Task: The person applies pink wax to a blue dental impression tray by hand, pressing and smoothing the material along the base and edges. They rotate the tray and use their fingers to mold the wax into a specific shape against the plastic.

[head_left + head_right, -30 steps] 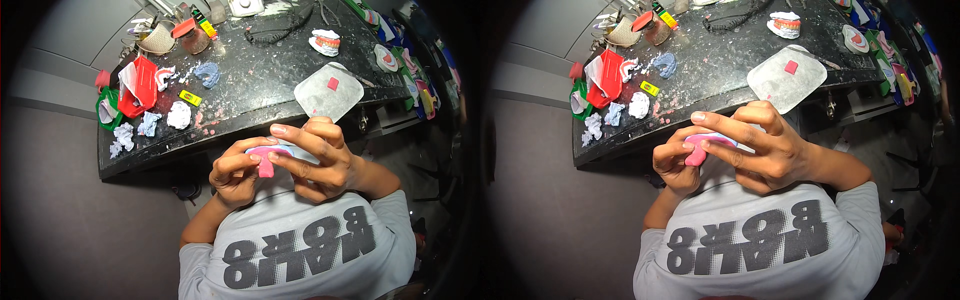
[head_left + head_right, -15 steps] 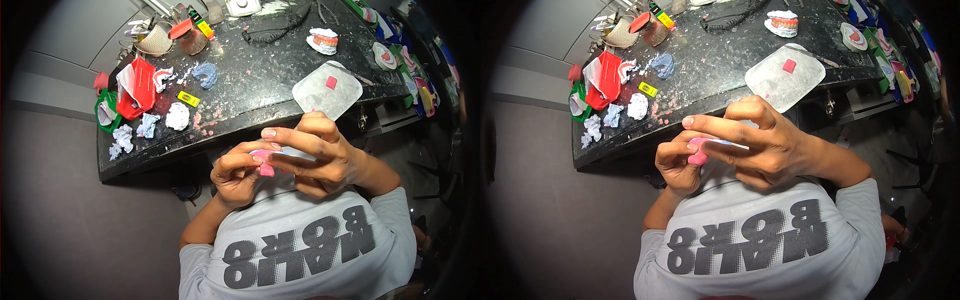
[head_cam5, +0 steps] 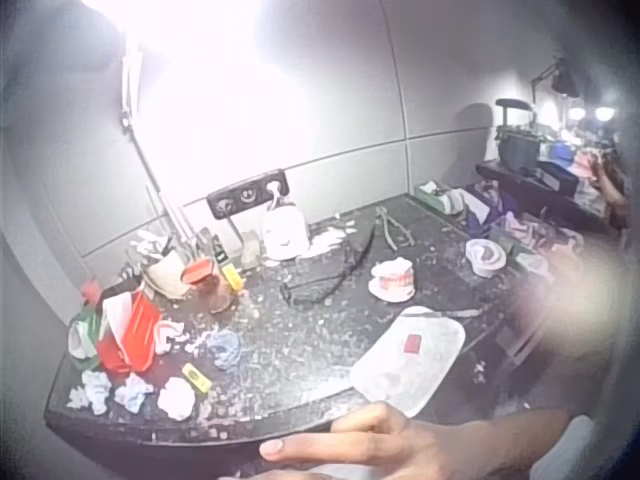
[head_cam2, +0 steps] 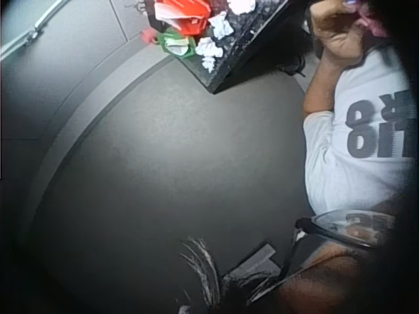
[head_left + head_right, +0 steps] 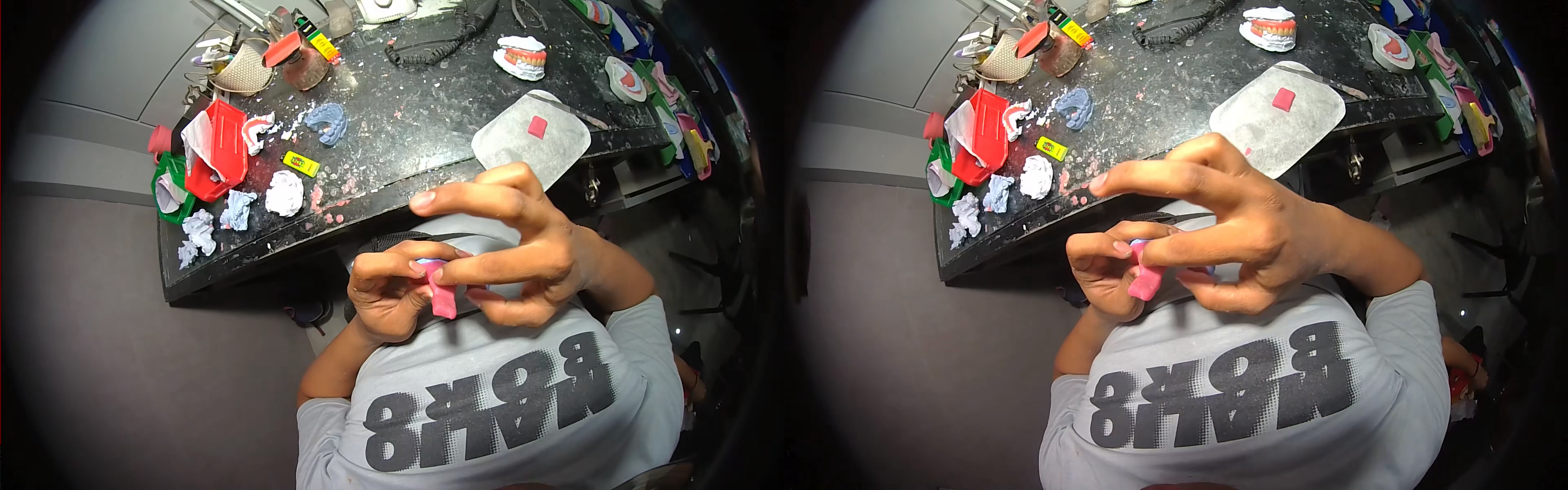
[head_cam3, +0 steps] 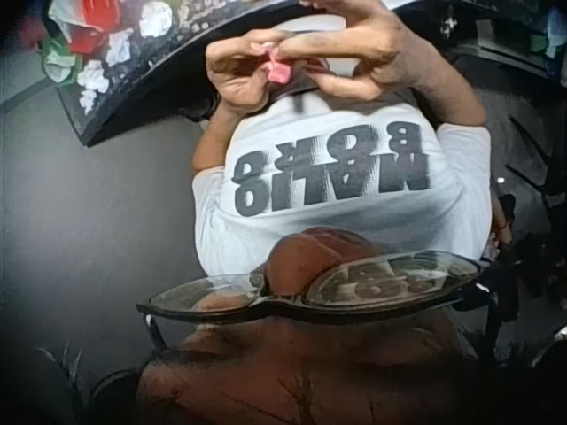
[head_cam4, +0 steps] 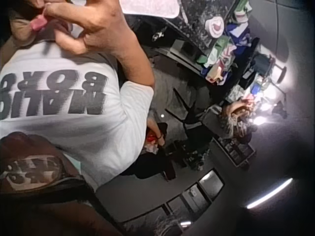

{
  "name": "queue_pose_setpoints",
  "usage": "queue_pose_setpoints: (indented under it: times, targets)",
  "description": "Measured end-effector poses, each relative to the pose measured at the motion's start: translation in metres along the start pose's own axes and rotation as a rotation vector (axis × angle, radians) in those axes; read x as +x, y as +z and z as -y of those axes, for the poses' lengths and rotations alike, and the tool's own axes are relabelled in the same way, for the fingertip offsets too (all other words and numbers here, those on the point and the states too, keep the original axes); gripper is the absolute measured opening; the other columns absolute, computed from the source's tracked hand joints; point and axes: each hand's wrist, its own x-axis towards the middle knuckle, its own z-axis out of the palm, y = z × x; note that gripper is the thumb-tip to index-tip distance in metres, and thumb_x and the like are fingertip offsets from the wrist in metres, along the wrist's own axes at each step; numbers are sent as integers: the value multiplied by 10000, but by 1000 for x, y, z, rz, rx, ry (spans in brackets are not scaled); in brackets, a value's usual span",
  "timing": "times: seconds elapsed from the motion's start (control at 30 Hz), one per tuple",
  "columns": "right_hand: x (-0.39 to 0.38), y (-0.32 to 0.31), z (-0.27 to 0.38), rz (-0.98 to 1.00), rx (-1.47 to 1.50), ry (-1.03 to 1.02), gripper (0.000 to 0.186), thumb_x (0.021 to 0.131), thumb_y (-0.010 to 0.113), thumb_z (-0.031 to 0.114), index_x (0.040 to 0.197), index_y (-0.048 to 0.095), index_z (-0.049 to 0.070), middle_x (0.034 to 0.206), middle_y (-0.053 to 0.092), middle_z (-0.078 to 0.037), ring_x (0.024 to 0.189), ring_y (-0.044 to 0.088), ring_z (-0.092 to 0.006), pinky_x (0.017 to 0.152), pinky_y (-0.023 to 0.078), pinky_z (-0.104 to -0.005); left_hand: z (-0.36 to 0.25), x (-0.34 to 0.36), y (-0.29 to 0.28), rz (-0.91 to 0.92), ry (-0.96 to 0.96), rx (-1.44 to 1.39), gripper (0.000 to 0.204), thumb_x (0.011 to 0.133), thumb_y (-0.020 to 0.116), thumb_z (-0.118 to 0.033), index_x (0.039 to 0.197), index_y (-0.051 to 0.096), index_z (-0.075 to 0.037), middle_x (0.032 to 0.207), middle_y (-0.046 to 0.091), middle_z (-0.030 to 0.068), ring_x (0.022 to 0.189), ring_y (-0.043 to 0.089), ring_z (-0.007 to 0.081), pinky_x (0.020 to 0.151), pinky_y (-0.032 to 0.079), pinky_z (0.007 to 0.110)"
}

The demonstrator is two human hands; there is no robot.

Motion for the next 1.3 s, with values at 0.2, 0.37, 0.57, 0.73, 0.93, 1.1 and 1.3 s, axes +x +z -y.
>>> queue_pose_setpoints:
  times: [0.2,0.37,0.57,0.73,0.93,1.1,1.3]
  targets:
    - [2,2,0,31,-72,-78,372,685,715,219,1028,775,89,1368,608,-176,1021,486,-249,853,420,-341,4,-1,0,-13,-5,-36,283,979,640,-41,1147,412,-49,1128,657,311,1059,696,369,834,608,403]
    - [-4,6,-5,-43,-323,-255,435,674,727,204,1082,759,57,1340,640,-69,919,453,-209,725,402,-338,1,-13,-8,-93,-73,9,269,971,665,-66,1107,434,-39,1074,673,260,935,701,244,758,600,331]
    - [-6,3,-2,-24,-200,-168,504,636,718,230,1101,762,42,1347,642,-62,873,446,-205,702,394,-337,1,-4,-3,-81,-30,-3,285,962,679,-69,1106,435,-41,1081,667,262,985,701,274,839,589,386]
    - [-9,5,-3,5,-167,-172,465,640,675,250,1044,780,45,1394,618,-98,860,450,-217,701,404,-343,1,-6,-7,-25,-20,10,289,965,669,-62,1130,432,-52,1119,667,291,1075,694,352,887,583,431]
    - [-7,-2,4,-31,-218,-120,449,658,649,256,1031,784,45,1377,621,-154,889,461,-222,728,411,-343,5,-8,-7,-69,12,24,250,969,656,-39,1125,460,-48,1155,655,301,1068,688,312,903,577,417]
    - [-9,-1,6,-13,-259,-175,436,626,688,224,1008,748,23,1411,602,-89,960,478,-213,779,449,-343,2,-7,-9,-59,26,17,217,967,660,-38,1114,500,-36,1167,658,284,1051,686,292,896,570,402]
    - [-7,-3,6,11,-241,-144,397,622,704,181,986,726,26,1415,590,-114,958,505,-229,817,449,-353,4,-5,-6,-85,-24,30,192,967,669,-50,1103,539,-8,1160,665,267,1016,682,263,873,560,361]
